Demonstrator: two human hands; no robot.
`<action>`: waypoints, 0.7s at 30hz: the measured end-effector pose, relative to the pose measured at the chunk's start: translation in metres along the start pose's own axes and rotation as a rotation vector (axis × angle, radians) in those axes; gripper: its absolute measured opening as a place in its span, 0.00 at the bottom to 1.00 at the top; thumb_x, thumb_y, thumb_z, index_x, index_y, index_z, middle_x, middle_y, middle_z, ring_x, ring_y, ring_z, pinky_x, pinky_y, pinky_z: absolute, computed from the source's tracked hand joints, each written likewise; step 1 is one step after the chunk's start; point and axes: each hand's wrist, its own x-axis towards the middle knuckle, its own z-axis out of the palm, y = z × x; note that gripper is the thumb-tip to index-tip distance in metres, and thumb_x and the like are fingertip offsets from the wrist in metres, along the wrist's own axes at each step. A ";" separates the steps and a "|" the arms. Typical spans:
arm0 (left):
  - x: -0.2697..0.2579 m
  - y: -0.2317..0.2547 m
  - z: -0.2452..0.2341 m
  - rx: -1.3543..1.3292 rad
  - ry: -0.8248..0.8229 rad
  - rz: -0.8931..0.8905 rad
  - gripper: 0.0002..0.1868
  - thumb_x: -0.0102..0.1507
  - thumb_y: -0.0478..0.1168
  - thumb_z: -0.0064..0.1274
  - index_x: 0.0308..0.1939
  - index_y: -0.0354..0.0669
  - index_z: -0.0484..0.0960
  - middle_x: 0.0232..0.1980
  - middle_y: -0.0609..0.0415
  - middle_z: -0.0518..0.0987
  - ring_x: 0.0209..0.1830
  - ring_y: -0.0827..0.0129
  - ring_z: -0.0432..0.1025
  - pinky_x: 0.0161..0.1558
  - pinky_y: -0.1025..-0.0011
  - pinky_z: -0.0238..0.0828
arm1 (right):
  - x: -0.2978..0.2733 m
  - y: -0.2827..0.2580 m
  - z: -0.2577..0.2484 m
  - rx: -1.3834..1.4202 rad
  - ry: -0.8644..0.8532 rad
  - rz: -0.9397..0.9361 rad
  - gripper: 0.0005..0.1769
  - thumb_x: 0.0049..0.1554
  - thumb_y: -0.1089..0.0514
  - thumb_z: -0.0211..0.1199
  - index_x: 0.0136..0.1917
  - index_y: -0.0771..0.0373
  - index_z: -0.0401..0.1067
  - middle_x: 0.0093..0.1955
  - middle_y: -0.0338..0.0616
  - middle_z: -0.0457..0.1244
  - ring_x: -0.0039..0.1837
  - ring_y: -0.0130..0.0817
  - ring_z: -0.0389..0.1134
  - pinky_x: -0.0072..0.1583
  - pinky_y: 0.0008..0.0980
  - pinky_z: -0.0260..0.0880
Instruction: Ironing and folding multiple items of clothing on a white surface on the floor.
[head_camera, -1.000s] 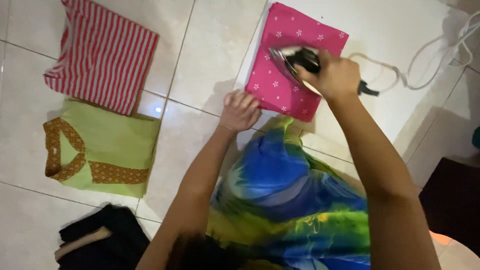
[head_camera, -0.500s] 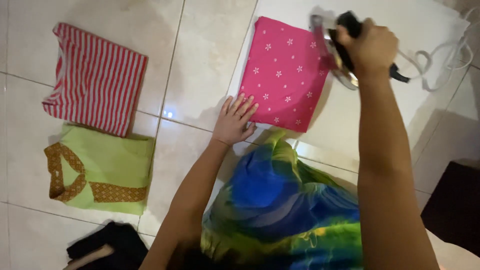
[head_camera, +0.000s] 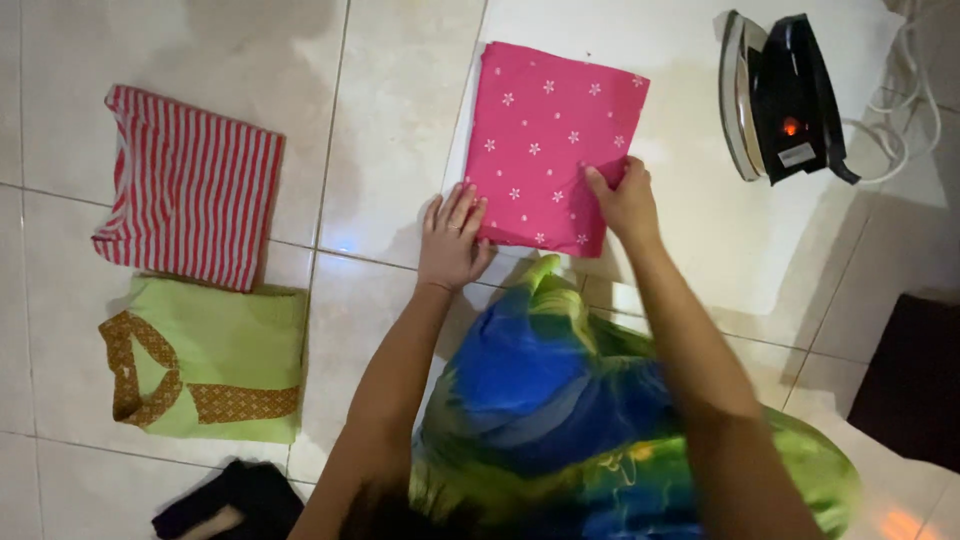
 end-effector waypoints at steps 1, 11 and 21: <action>-0.002 -0.003 0.002 -0.053 0.067 -0.007 0.32 0.62 0.47 0.53 0.70 0.41 0.70 0.77 0.42 0.64 0.78 0.49 0.56 0.75 0.42 0.48 | -0.003 -0.011 0.002 0.146 0.060 0.086 0.31 0.61 0.47 0.68 0.61 0.76 0.65 0.54 0.60 0.68 0.55 0.49 0.72 0.58 0.48 0.73; -0.004 -0.003 0.005 -0.149 0.277 -0.112 0.29 0.61 0.43 0.51 0.63 0.31 0.72 0.70 0.37 0.68 0.67 0.41 0.63 0.68 0.47 0.58 | 0.018 -0.110 -0.114 0.401 -0.127 -0.162 0.27 0.57 0.58 0.67 0.69 0.61 0.71 0.58 0.49 0.71 0.55 0.38 0.74 0.59 0.41 0.76; -0.006 -0.009 0.014 -0.061 0.213 -0.116 0.28 0.63 0.43 0.49 0.65 0.33 0.72 0.72 0.38 0.68 0.69 0.42 0.62 0.70 0.47 0.57 | -0.039 -0.119 -0.052 -1.133 0.399 -0.475 0.22 0.62 0.57 0.55 0.70 0.58 0.67 0.62 0.60 0.67 0.33 0.49 0.71 0.31 0.48 0.69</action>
